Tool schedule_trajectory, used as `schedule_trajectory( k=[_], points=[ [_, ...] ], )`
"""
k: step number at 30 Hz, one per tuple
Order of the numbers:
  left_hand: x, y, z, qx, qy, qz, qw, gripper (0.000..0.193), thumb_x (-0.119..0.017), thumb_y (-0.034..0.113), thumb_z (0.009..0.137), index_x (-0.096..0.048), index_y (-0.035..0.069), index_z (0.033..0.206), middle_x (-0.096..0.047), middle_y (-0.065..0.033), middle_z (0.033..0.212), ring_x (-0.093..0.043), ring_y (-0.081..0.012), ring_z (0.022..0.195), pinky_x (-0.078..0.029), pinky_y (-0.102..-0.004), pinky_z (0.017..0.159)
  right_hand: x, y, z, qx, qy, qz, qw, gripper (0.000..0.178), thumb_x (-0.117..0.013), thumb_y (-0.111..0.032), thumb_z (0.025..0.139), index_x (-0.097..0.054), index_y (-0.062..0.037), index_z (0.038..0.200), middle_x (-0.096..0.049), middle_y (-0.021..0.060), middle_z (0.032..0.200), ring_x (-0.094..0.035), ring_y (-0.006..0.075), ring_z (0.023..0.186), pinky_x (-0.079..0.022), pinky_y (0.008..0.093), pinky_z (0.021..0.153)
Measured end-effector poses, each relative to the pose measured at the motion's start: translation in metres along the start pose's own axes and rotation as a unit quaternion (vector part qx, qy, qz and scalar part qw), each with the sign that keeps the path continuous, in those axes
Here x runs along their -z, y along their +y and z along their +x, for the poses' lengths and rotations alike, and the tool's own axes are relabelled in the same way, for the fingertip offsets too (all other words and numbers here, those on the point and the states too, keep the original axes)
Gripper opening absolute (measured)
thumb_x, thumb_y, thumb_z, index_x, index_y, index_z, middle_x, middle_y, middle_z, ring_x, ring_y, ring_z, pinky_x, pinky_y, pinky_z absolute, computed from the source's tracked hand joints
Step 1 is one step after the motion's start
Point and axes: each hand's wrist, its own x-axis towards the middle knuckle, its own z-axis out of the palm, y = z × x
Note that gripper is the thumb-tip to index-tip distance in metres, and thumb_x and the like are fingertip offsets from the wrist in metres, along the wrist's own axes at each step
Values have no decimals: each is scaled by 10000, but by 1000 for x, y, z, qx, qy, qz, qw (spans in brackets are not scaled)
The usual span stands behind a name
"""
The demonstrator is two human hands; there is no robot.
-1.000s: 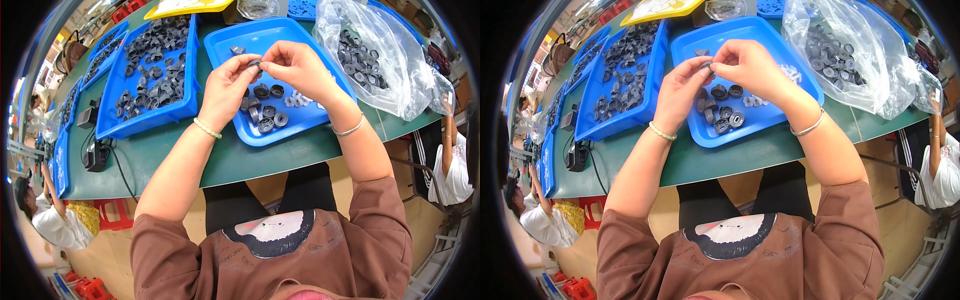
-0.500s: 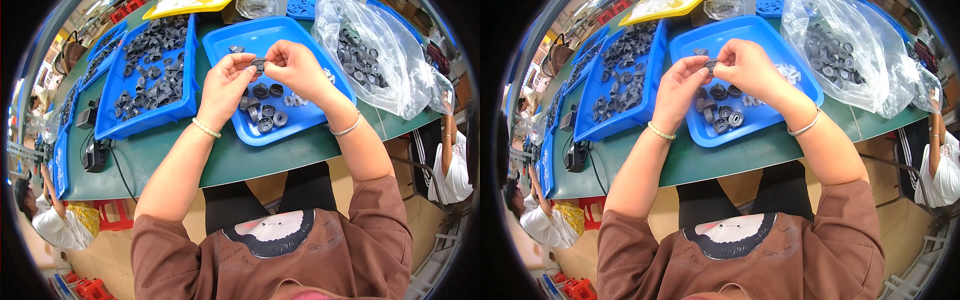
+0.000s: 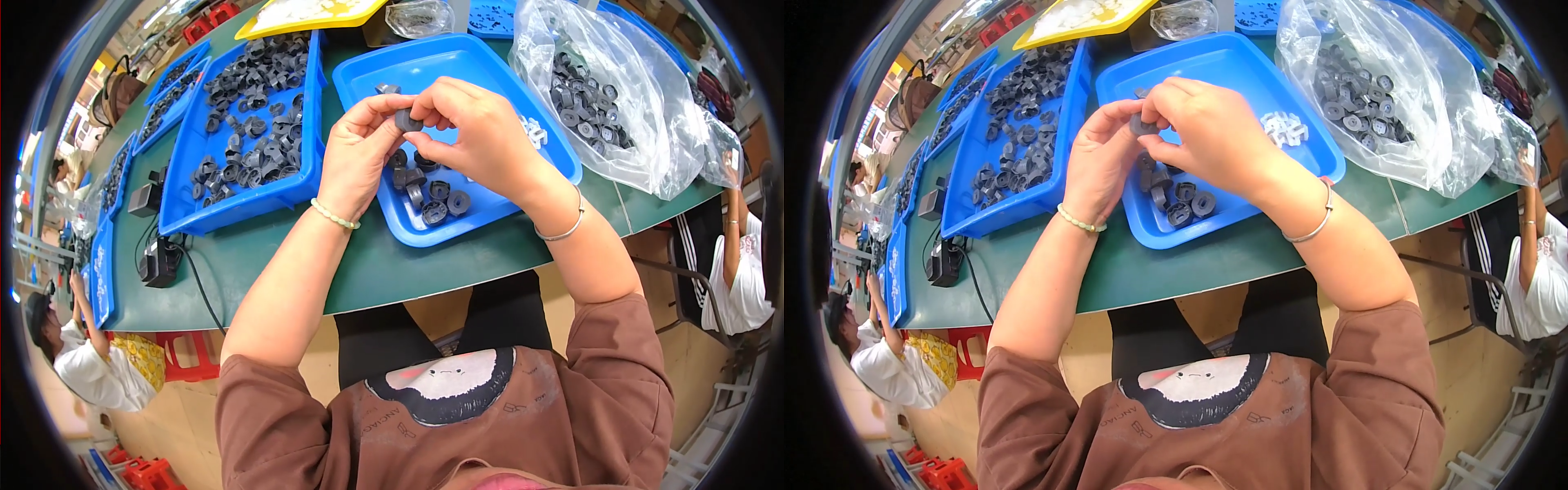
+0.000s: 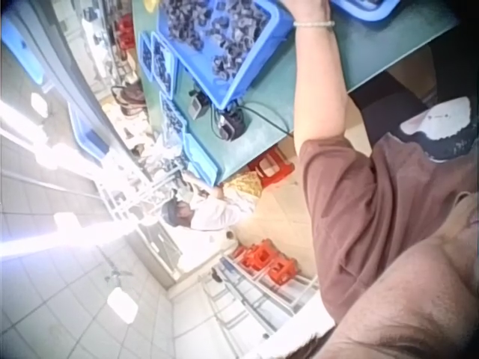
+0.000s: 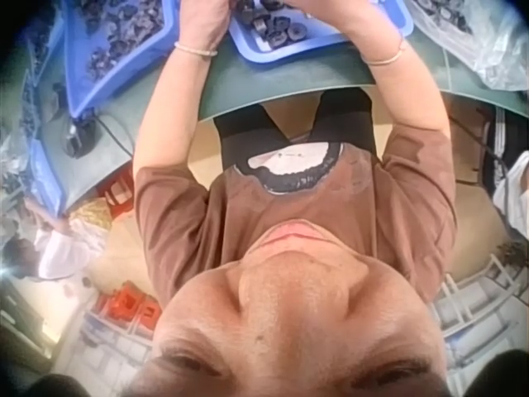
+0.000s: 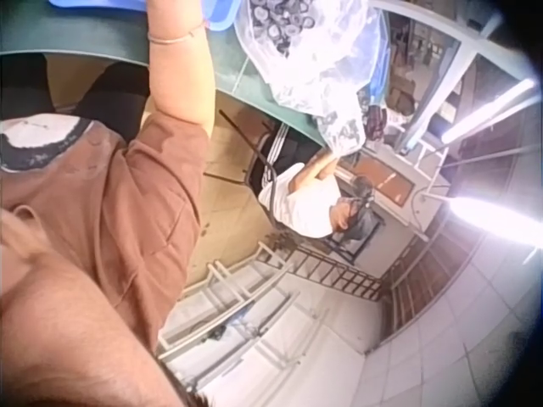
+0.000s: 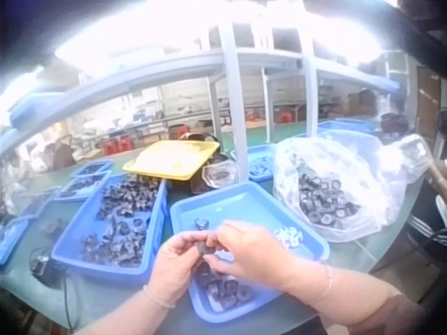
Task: The person assembles small black plastic rings and white components by hand at a factory workbench.
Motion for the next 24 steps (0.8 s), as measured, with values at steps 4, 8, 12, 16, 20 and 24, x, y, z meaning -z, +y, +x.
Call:
schedule_trajectory(
  k=[4, 8, 12, 16, 20, 24],
  points=[
    [-3, 3, -3, -2, 13, 4, 1000, 246, -622, 70, 919, -620, 28, 1161, -650, -54, 1068, -616, -113, 953, -518, -236, 832, 5, 5, 2, -122, -55, 118, 984, 194, -701, -123, 806, -612, -10, 938, -645, 73, 841, -634, 167, 759, -517, 295, 682],
    [-2, 1, 1, -2, 46, 48, 998, 309, -640, 73, 906, -595, 19, 1207, -643, -59, 1076, -612, -116, 969, -513, -248, 866, 0, 17, 1, -216, -22, 243, 945, 192, -630, -116, 872, -616, 29, 996, -657, 69, 867, -613, 121, 774, -506, 278, 694],
    [-7, 3, 0, -6, 30, 99, 995, 301, -663, 82, 889, -609, 14, 1178, -621, -64, 1098, -609, -123, 976, -506, -260, 889, -4, 21, -2, -227, -6, 264, 937, 164, -594, -92, 880, -628, 36, 977, -653, 70, 839, -616, 133, 768, -507, 281, 699],
    [-8, -1, -1, -67, 5, 149, 986, 328, -687, 101, 859, -616, 24, 1170, -622, -86, 1098, -620, -165, 981, -509, -277, 852, 12, 30, 3, -169, -5, 165, 972, 155, -622, -88, 858, -654, 16, 969, -668, 110, 842, -638, 187, 769, -510, 298, 711],
    [-6, 6, -7, -145, -81, 512, 843, 396, -691, 184, 840, -603, 58, 1205, -624, -111, 1139, -613, -244, 1026, -479, -344, 902, 76, 53, 2, -155, 153, -131, 967, 179, -594, -140, 874, -660, -25, 995, -684, 162, 856, -665, 307, 793, -509, 376, 725],
    [-19, -1, -4, -196, -157, 622, 742, 388, -676, 249, 837, -626, 84, 1184, -613, -149, 1203, -592, -331, 1046, -481, -379, 890, 125, 89, -31, -249, 105, -465, 843, 246, -613, -135, 839, -656, -4, 1043, -679, 179, 984, -645, 356, 909, -510, 406, 789]
  ],
)
